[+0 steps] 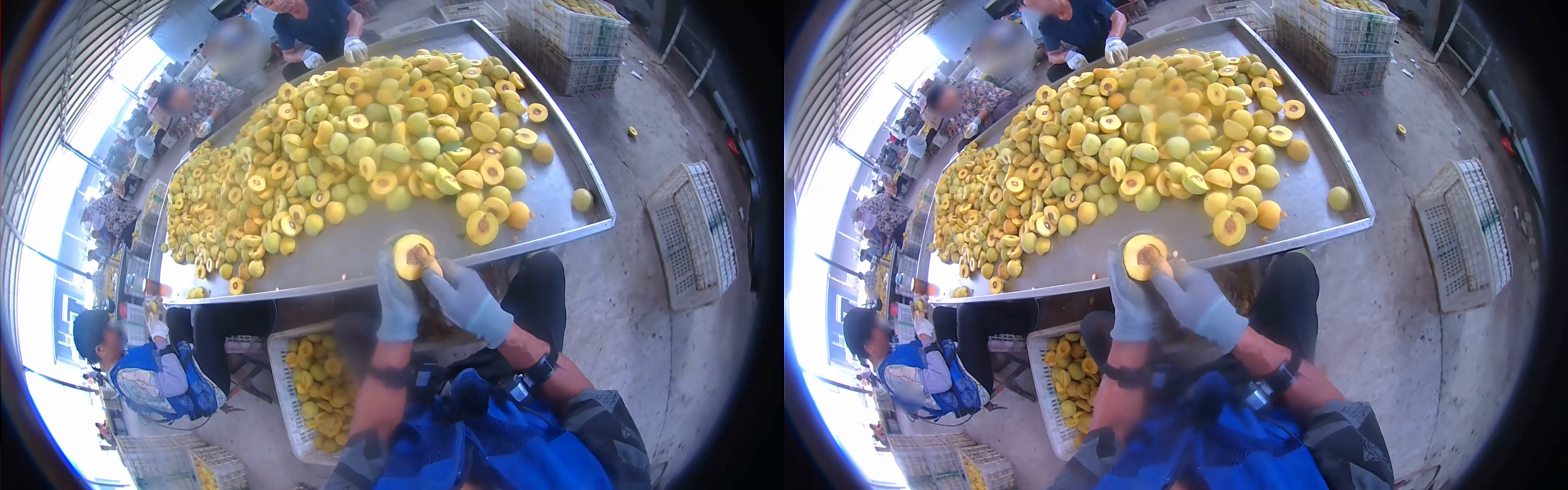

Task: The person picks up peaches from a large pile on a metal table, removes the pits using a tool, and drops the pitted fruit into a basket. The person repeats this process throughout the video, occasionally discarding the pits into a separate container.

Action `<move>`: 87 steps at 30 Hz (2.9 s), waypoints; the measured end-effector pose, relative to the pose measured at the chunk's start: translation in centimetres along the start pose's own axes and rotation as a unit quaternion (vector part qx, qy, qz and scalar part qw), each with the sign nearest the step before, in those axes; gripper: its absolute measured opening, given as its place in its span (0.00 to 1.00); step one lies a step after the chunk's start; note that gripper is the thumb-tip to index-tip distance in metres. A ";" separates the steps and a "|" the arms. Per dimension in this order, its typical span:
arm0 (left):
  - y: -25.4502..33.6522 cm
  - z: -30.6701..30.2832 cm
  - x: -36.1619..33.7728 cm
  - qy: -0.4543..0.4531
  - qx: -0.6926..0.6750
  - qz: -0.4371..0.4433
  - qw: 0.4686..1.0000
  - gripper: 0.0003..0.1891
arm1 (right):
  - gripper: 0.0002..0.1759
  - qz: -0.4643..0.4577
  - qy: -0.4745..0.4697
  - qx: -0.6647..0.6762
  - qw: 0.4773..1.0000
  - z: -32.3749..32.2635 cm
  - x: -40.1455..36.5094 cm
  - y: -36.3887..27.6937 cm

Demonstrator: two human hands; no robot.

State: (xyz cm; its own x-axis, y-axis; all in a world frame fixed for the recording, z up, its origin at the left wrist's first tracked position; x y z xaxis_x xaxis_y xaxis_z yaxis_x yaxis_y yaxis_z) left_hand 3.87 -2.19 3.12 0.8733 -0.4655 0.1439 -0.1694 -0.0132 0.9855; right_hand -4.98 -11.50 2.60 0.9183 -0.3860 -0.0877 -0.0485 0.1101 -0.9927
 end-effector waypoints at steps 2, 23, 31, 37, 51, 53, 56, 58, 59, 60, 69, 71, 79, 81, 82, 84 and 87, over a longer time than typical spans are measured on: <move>0.7 0.8 -0.7 0.049 -0.095 -0.041 0.993 0.26 | 0.25 -0.085 0.028 -0.015 0.996 0.5 -0.2 0.1; 1.4 1.1 -0.6 0.133 -0.117 -0.141 0.974 0.26 | 0.21 -0.003 -0.070 -0.121 0.990 0.2 -1.0 0.1; 1.5 -0.1 0.2 0.067 -0.075 -0.113 0.988 0.25 | 0.22 0.174 -0.189 0.179 0.950 0.2 -1.3 -0.5; 0.3 -1.0 0.8 -0.050 -0.014 -0.064 0.997 0.26 | 0.24 0.298 -0.262 0.266 0.878 -0.7 -1.1 -0.3; -0.2 -0.1 1.4 -0.155 0.021 0.006 0.988 0.25 | 0.24 0.264 -0.365 0.522 0.724 -2.0 -0.7 5.4; -1.2 0.0 1.4 -0.123 -0.128 -0.115 0.977 0.23 | 0.26 0.282 -0.368 0.542 0.701 -1.7 -0.4 5.5; -1.4 0.0 1.1 -0.035 -0.166 -0.151 0.974 0.16 | 0.27 0.304 -0.341 0.583 0.672 -1.3 -0.3 6.5; -1.2 -0.7 1.1 0.013 -0.015 -0.054 0.998 0.11 | 0.30 0.301 -0.335 0.611 0.651 -1.4 -0.4 7.3; -1.3 -1.3 1.0 0.025 0.121 0.030 0.992 0.10 | 0.32 0.300 -0.332 0.625 0.639 -1.5 -0.4 7.6; -2.1 -2.1 0.8 0.039 0.211 0.083 0.973 0.11 | 0.33 0.290 -0.337 0.584 0.679 -1.7 -0.1 7.8; -2.9 -21.0 -4.1 0.253 0.131 -0.129 0.950 0.15 | 0.34 0.247 -0.204 0.137 0.937 -1.4 0.4 8.8; -4.6 -28.3 -7.5 0.286 0.229 -0.138 0.920 0.25 | 0.32 0.255 -0.227 0.146 0.928 -1.3 0.3 9.1; -8.4 -33.7 -14.8 0.328 0.139 -0.296 0.886 0.16 | 0.33 0.192 -0.275 0.302 0.892 -0.6 0.8 6.9; -4.6 -25.6 -10.5 0.198 0.169 -0.228 0.938 0.16 | 0.33 0.193 -0.246 0.273 0.910 -1.7 0.3 7.1; -2.5 -21.6 -8.5 0.119 0.215 -0.173 0.954 0.18 | 0.33 0.188 -0.249 0.255 0.915 -1.9 0.0 7.2; -1.1 -14.6 -5.1 -0.021 0.322 -0.049 0.945 0.16 | 0.33 0.161 -0.251 0.237 0.925 -2.5 0.1 6.9; -0.8 -7.1 -0.6 -0.195 0.411 0.065 0.888 0.15 | 0.35 0.080 -0.242 0.276 0.927 -3.7 -0.5 6.5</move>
State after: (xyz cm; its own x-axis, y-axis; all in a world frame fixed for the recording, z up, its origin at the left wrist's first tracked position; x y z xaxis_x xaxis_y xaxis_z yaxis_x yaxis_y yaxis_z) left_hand 6.76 4.43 2.84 0.6252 -0.7788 0.0512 -0.6727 -0.5044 0.5413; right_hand -7.20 -14.02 -4.14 0.9918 0.1173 -0.0508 -0.1141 0.6340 -0.7648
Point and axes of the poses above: each hand's wrist, its own x-axis towards the middle knuckle, its own z-axis out of the palm, y = z × x, the point moved 2 cm from there along x, towards the middle knuckle, and after that the axes turned 8 degrees about x, right-handed, at the moved point
